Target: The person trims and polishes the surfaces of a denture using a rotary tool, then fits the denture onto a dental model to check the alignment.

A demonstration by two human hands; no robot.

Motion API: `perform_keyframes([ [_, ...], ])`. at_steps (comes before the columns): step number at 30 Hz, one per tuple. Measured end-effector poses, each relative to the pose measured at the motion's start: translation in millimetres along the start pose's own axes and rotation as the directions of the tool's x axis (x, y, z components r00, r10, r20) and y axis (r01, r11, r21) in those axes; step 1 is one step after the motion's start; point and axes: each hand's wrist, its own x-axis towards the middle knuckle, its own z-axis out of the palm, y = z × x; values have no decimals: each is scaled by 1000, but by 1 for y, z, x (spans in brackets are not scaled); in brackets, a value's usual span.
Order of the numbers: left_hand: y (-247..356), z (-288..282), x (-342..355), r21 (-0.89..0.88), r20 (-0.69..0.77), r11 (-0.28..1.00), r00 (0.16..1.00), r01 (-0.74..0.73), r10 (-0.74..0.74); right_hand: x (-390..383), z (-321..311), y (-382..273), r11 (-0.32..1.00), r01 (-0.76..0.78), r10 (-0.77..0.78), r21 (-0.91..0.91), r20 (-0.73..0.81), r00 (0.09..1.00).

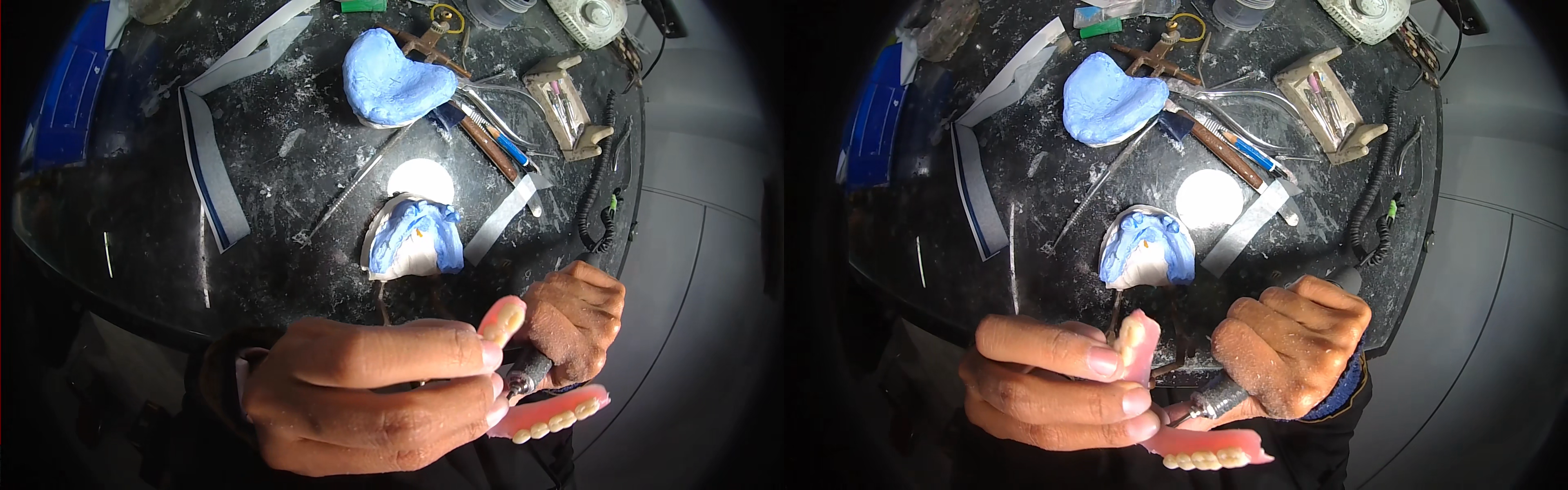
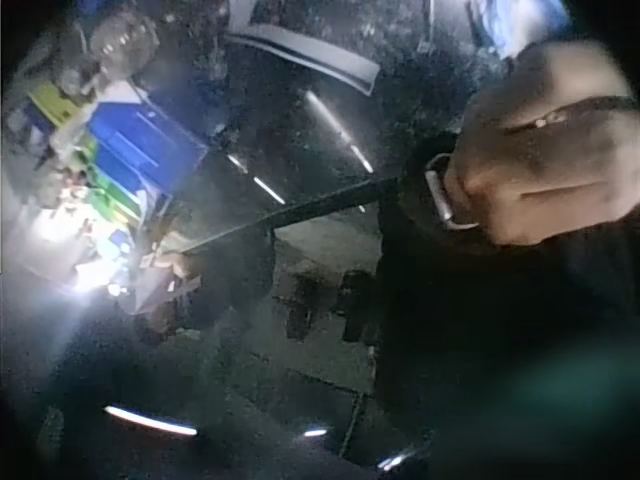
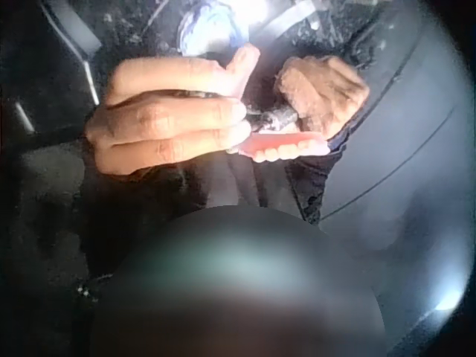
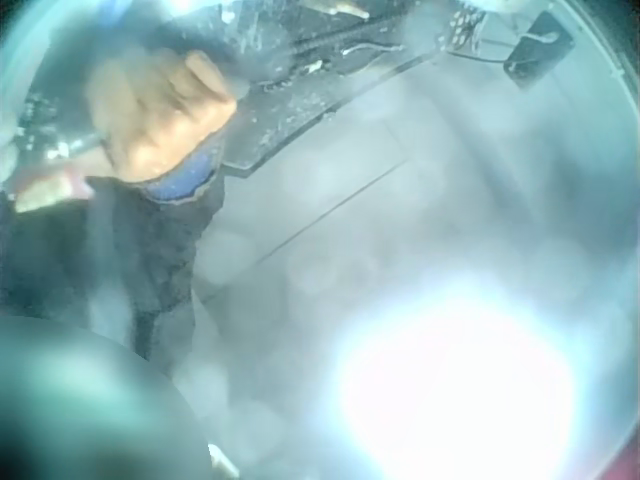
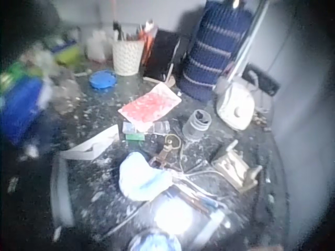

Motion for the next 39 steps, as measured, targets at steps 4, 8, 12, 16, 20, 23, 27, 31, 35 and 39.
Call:
perform_keyframes([
  [4, -6, -9, 0, -63, 114, 998, 993, -8, 15, 9, -5, -2, 999, -34, 34, -7, 147, 988],
  [8, -6, -12, 1, -93, 147, 995, 989, 26, -13, 3, 1, -1, 996, -47, 36, 76, 132, 991],
  [12, -4, -12, 2, -105, 162, 994, 987, 40, -23, 7, 0, -3, 991, -101, 89, 87, 126, 988],
  [16, -6, -5, -1, -124, 97, 992, 995, 28, -16, 1, 2, -1, 990, -78, 71, 117, 70, 995],
  [20, -7, -6, 0, -111, 72, 993, 997, 34, -26, 5, 16, 1, 984, -57, 63, 167, -33, 997],
  [23, -8, 1, -4, -111, 0, 993, 1000, 30, -30, 4, 21, 3, 981, -14, 27, 192, -68, 997],
  [27, -4, -2, -8, -195, 45, 979, 998, 60, -52, 3, 20, 2, 982, -38, 52, 187, -70, 996],
  [31, -3, 2, -16, -241, -7, 966, 996, 90, -94, 4, 21, 1, 981, -25, 44, 191, -96, 994],
  [35, -4, 3, -12, -256, -20, 965, 997, 61, -68, -1, 24, 5, 983, 43, -16, 179, -147, 989],
  [39, -6, 4, -14, -268, -24, 961, 997, 62, -71, 1, 25, 2, 981, -22, 45, 192, -116, 992],
])
